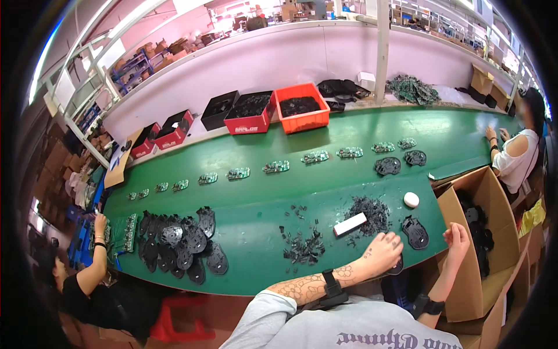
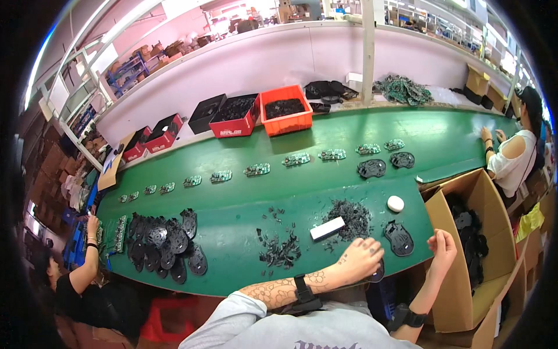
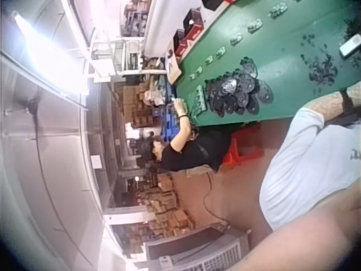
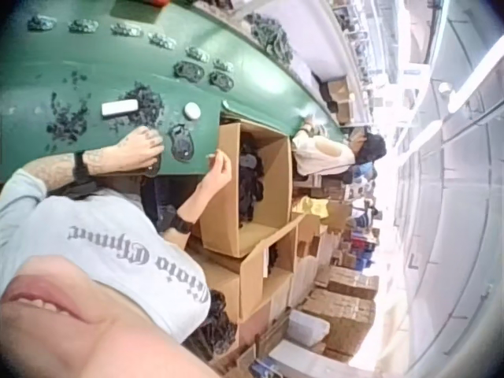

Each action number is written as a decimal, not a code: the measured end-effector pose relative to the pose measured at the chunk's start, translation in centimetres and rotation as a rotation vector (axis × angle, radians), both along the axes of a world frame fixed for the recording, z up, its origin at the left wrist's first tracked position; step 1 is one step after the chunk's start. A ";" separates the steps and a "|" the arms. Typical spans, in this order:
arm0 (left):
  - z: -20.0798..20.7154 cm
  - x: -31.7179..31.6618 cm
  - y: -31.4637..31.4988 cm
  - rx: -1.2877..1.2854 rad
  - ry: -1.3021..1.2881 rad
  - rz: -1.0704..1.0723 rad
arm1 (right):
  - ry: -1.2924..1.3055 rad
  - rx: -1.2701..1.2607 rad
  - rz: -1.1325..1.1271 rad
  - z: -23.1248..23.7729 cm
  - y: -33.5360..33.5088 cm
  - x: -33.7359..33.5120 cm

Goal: The person assembles small electronic components on a green workbench. They handle black plastic casings and green circuit boards, using pliers to cut wires and a small white device to inspect parts. The person places assembled units into a cardboard box.

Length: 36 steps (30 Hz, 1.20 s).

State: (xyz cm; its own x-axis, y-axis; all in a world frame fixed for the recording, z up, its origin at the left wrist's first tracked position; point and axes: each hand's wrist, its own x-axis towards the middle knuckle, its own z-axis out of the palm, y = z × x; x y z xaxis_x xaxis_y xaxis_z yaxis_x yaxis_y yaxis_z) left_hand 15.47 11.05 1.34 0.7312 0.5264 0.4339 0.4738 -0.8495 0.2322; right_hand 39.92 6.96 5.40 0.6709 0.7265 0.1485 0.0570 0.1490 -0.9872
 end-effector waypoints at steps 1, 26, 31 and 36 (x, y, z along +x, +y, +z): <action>0.9 -0.1 -0.1 -0.007 -0.014 0.087 | 0.006 0.035 0.006 -0.2 0.0 -0.2; 3.5 -26.3 -9.9 -0.956 -0.855 0.746 | -1.199 0.143 1.327 0.0 15.6 -26.4; 3.8 -27.1 -11.0 -1.006 -1.051 0.793 | -1.269 0.016 1.386 -0.3 16.4 -26.5; 3.9 -26.0 -8.7 -0.913 -1.214 0.813 | -0.704 -0.298 1.400 3.8 13.3 -28.4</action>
State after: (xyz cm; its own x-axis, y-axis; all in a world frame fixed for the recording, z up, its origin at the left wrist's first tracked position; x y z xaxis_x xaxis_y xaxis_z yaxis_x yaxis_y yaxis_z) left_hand -10.49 2.34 5.24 -0.3212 0.9376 -0.1332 -0.1163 0.1005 0.9881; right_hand 11.57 20.29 9.18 -0.6590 0.7414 -0.1267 0.4837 0.2888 -0.8262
